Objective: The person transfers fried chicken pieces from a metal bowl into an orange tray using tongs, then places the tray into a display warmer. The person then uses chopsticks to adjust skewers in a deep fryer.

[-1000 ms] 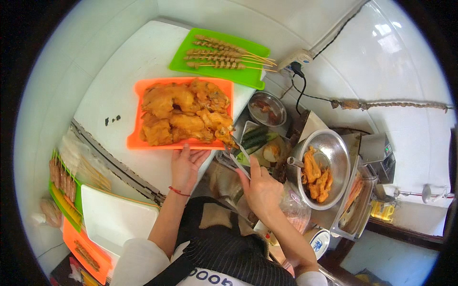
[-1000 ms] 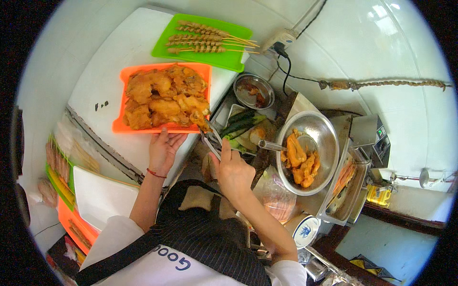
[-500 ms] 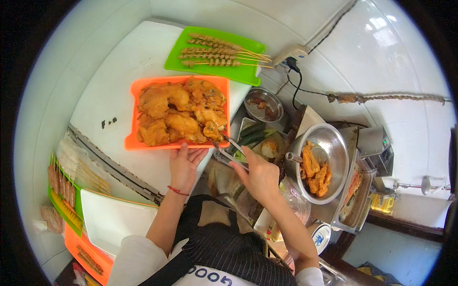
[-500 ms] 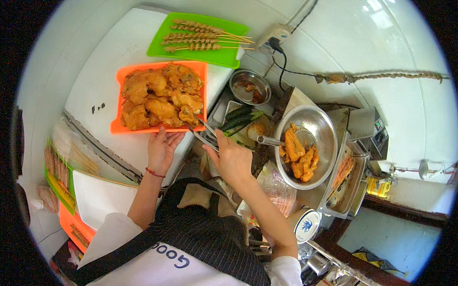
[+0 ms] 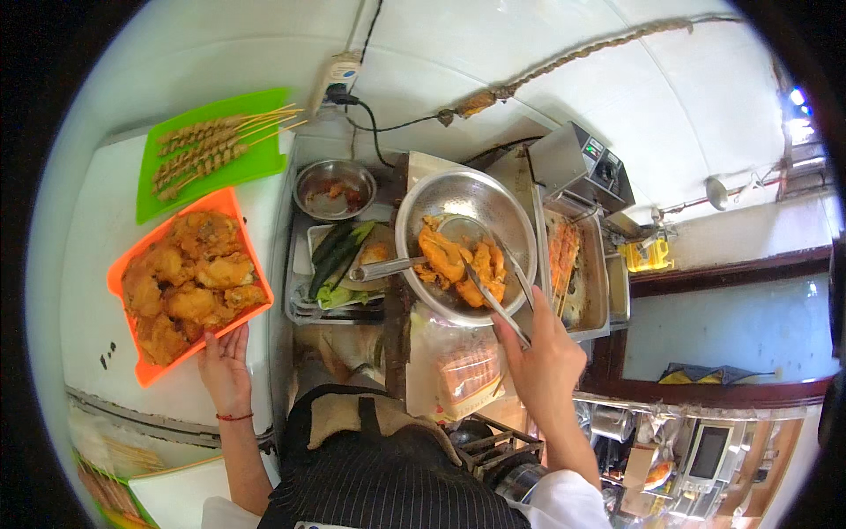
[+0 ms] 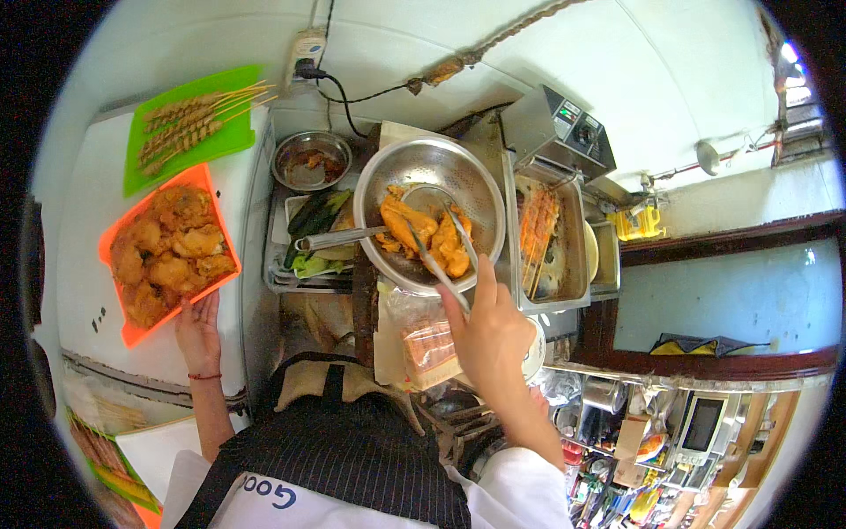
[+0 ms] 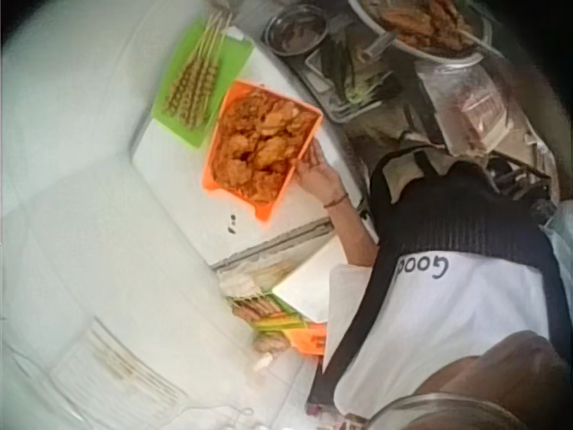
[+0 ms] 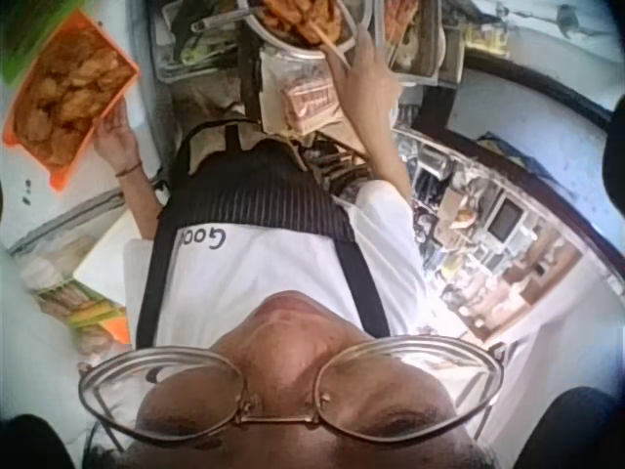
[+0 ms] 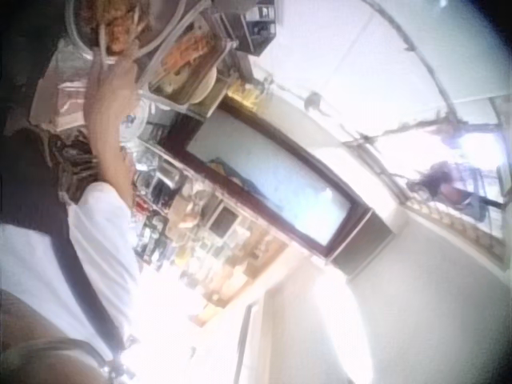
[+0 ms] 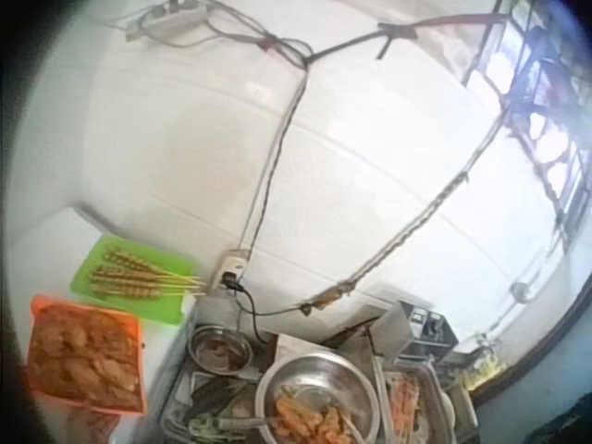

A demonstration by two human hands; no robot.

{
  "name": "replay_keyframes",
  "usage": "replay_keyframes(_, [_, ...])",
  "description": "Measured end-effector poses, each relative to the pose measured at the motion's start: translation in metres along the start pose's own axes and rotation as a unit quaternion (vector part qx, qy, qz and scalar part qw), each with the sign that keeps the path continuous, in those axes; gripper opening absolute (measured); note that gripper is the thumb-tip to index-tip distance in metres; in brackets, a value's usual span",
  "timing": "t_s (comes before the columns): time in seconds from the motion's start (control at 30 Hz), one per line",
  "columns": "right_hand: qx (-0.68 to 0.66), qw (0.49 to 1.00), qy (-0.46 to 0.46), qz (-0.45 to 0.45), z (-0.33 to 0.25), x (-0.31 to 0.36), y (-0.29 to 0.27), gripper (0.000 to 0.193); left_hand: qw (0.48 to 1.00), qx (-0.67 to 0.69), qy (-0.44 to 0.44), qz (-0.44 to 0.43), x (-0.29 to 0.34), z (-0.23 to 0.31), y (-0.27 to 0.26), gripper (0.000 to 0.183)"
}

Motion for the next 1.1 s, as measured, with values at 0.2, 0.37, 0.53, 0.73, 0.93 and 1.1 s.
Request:
replay_keyframes(0.2, [0.055, 0.984, 0.007, -0.168, 0.017, -0.005, 0.118, 0.062, 1.000, -0.004, 0.000, -0.002, -0.003, 0.000, 0.000, 0.033])
replay_keyframes(0.37, [0.049, 0.994, -0.021, -0.094, 0.005, -0.019, 0.124, 0.055, 1.000, 0.001, -0.007, 0.006, -0.005, -0.002, -0.007, 0.032])
replay_keyframes(0.53, [0.080, 0.990, 0.006, -0.114, -0.004, -0.017, 0.115, 0.051, 1.000, 0.017, -0.006, -0.006, -0.004, -0.002, -0.004, 0.031])
replay_keyframes(0.73, [0.186, 0.978, 0.028, -0.088, -0.015, -0.026, 0.100, 0.042, 0.999, 0.030, -0.017, 0.003, -0.002, -0.003, -0.002, 0.032])
replay_keyframes(0.93, [0.171, 0.974, 0.075, -0.126, 0.000, -0.051, 0.089, 0.039, 0.999, 0.041, -0.021, 0.011, 0.000, -0.004, -0.002, 0.032])
replay_keyframes(1.1, [0.123, 0.966, 0.094, -0.207, 0.002, -0.083, 0.101, 0.040, 0.998, 0.051, -0.028, 0.004, -0.001, -0.004, 0.000, 0.034])
Point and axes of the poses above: each hand's wrist, its own x-axis away from the middle knuckle, its own y-axis out of the palm, z = x × y, the point moved 10 cm from there along -x, towards the middle knuckle, and after that the axes turned 5 degrees about -z, right-handed, at the moved point
